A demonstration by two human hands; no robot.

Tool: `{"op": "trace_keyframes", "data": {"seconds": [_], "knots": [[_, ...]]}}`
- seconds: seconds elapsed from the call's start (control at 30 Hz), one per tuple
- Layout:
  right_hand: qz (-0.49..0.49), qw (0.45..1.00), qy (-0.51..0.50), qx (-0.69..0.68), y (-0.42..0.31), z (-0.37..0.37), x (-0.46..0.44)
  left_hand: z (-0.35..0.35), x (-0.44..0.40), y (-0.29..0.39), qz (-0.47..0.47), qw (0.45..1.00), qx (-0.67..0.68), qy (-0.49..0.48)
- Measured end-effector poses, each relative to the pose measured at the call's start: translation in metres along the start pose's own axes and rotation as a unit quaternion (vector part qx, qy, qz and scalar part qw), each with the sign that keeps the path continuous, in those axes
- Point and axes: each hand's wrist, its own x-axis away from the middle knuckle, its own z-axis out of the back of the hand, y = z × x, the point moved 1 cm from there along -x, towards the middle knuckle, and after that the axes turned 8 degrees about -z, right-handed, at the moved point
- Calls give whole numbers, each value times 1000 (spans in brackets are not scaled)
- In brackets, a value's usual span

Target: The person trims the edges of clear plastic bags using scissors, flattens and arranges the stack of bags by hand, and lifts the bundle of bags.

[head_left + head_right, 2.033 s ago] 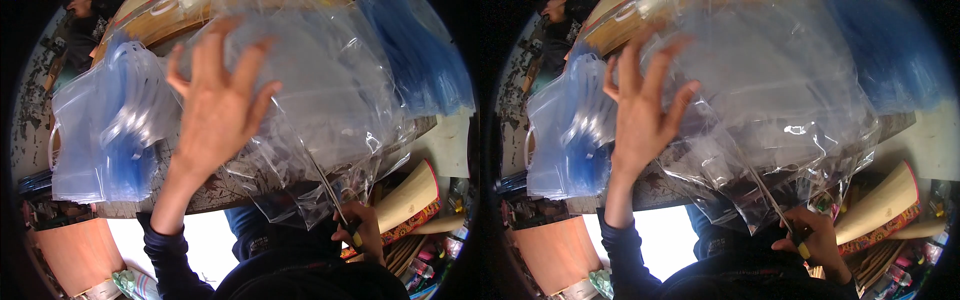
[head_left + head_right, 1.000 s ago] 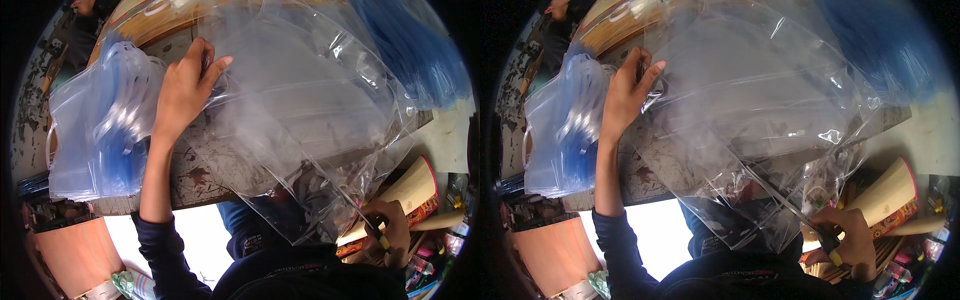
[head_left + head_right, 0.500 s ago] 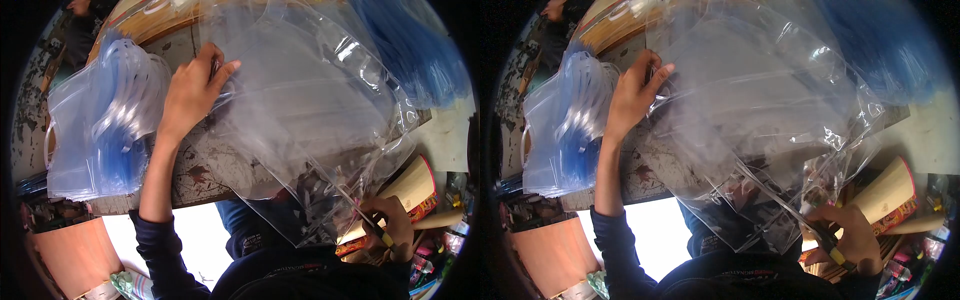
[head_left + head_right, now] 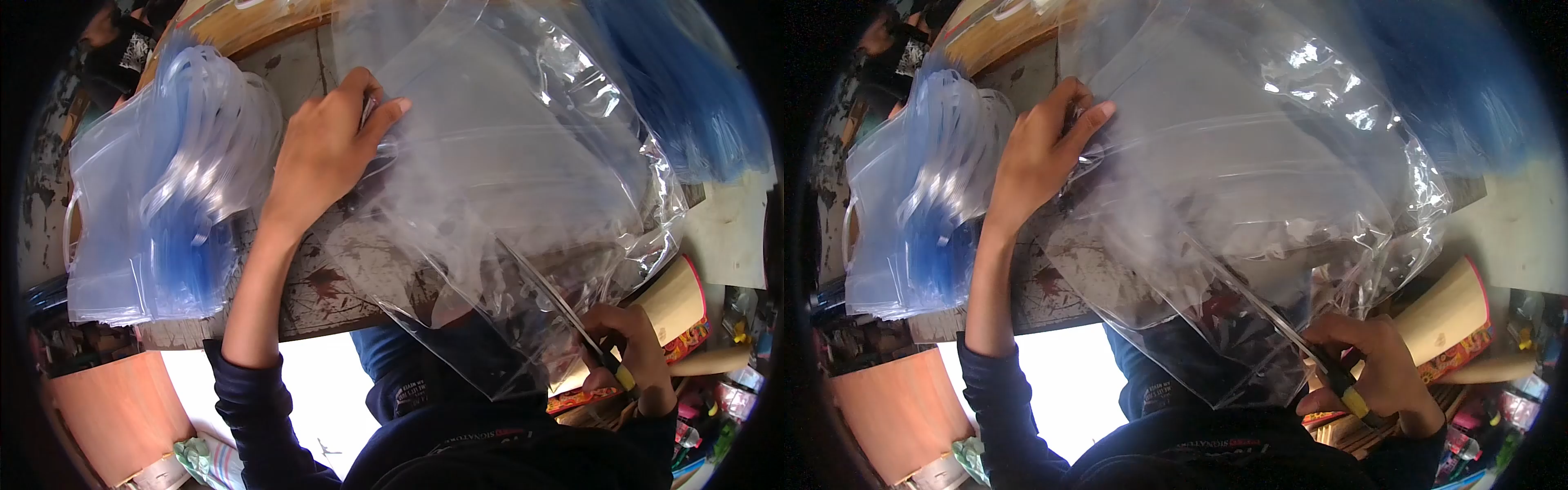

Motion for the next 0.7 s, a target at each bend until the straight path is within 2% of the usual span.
{"op": "trace_keyframes", "data": {"seconds": [0.17,0.33,0.4,0.7], "knots": [[11,1000,5,21,7,1,-1,-2,0,-2,8,1000,6,1],[-7,1000,19,-6,12,-1,1,-6,-1,-7,-25,999,-11,25],[12,999,35,24,17,1,2,-5,-1,-6,-17,1000,-12,20],[22,999,46,5,17,-5,1,-7,-1,-8,-5,1000,-13,19]]}}
